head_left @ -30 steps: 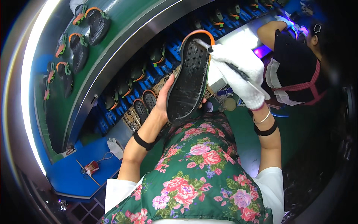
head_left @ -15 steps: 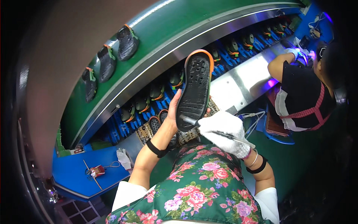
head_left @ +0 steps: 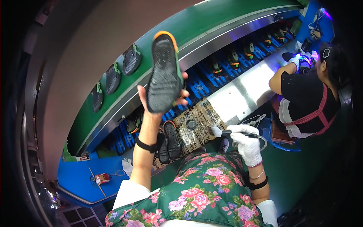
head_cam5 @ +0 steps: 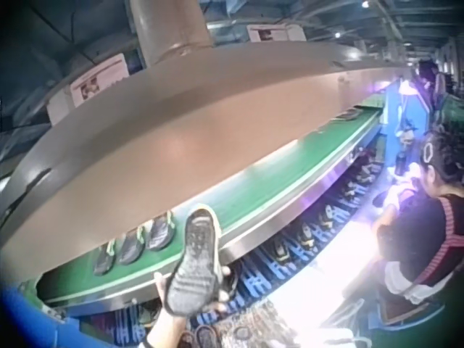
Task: The person is applying white adhesive or sealant to the soles of black and orange shoes on an industrial conveyor line.
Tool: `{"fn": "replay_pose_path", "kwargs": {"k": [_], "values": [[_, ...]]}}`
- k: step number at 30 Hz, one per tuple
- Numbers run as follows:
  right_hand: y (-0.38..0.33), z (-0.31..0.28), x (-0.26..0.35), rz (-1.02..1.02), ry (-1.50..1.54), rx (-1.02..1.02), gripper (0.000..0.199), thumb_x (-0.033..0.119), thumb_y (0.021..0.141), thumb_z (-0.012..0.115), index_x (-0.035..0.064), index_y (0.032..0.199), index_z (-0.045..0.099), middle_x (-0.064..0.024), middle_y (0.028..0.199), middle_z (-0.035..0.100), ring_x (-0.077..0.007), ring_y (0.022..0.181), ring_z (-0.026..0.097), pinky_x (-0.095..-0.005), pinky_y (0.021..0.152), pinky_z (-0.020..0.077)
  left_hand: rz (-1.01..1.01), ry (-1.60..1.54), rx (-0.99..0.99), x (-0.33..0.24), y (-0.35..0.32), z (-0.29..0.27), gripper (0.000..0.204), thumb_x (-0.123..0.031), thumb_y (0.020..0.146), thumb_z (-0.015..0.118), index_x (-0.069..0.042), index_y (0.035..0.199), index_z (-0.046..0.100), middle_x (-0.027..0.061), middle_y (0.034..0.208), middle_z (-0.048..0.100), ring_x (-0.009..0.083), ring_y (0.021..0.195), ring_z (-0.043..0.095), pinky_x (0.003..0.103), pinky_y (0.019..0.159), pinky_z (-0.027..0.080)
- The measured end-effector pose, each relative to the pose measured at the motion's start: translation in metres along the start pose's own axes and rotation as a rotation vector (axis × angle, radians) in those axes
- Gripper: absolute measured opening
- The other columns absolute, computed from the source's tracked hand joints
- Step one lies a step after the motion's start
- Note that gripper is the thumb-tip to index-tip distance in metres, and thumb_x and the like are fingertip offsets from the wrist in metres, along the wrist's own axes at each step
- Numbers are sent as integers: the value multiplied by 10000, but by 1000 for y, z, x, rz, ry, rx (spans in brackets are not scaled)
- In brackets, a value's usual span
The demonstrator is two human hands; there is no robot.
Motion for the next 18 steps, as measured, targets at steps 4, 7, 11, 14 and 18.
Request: {"fn": "replay_pose_path", "kwargs": {"k": [4, 7, 11, 14, 18], "values": [[1, -3, -24, 54, -82, 54, 237, -72, 781, 714, -14, 1007, 758, -116, 945, 757, -153, 859, 697, -266, 811, 540, 115, -219, -44, -53, 54, -21, 989, -671, 836, 660, -64, 1533, 307, 306, 1546, 244, 497, 1217, 501, 542, 963, 540], [3, 3, -28, 67, -184, 74, 233, -71, 781, 719, -21, 1005, 758, -115, 950, 758, -161, 874, 699, -280, 832, 541, 370, -544, -449, -78, 73, -61, 853, -610, 936, 563, -14, 1498, 328, 302, 1511, 275, 471, 1323, 408, 510, 1078, 467], [1, -5, -38, 80, -200, 21, 216, -74, 778, 722, -24, 985, 757, -124, 965, 757, -165, 858, 699, -283, 825, 544, 459, -586, -455, -70, 76, -83, 777, -563, 998, 485, -12, 1509, 291, 288, 1523, 273, 494, 1410, 311, 523, 1114, 435], [1, -5, -44, 86, -168, 22, 199, -78, 792, 718, -25, 980, 754, -125, 965, 757, -154, 840, 697, -263, 778, 549, 533, -523, -439, -79, 81, -92, 760, -551, 1007, 473, -14, 1515, 295, 273, 1550, 262, 493, 1419, 301, 522, 1125, 421], [5, -4, -48, 119, -152, 43, 190, -55, 810, 738, -24, 997, 753, -109, 963, 757, -140, 844, 698, -255, 786, 555, 617, -464, -463, -72, 98, -93, 812, -598, 995, 442, -20, 1537, 267, 265, 1593, 206, 498, 1445, 253, 547, 1147, 379]]}}
Point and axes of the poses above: each hand's wrist, its own y-axis towards the middle knuckle, its own z-axis out of the palm, x = y × z, the point moved 2 cm from there along y, towards the middle knuckle
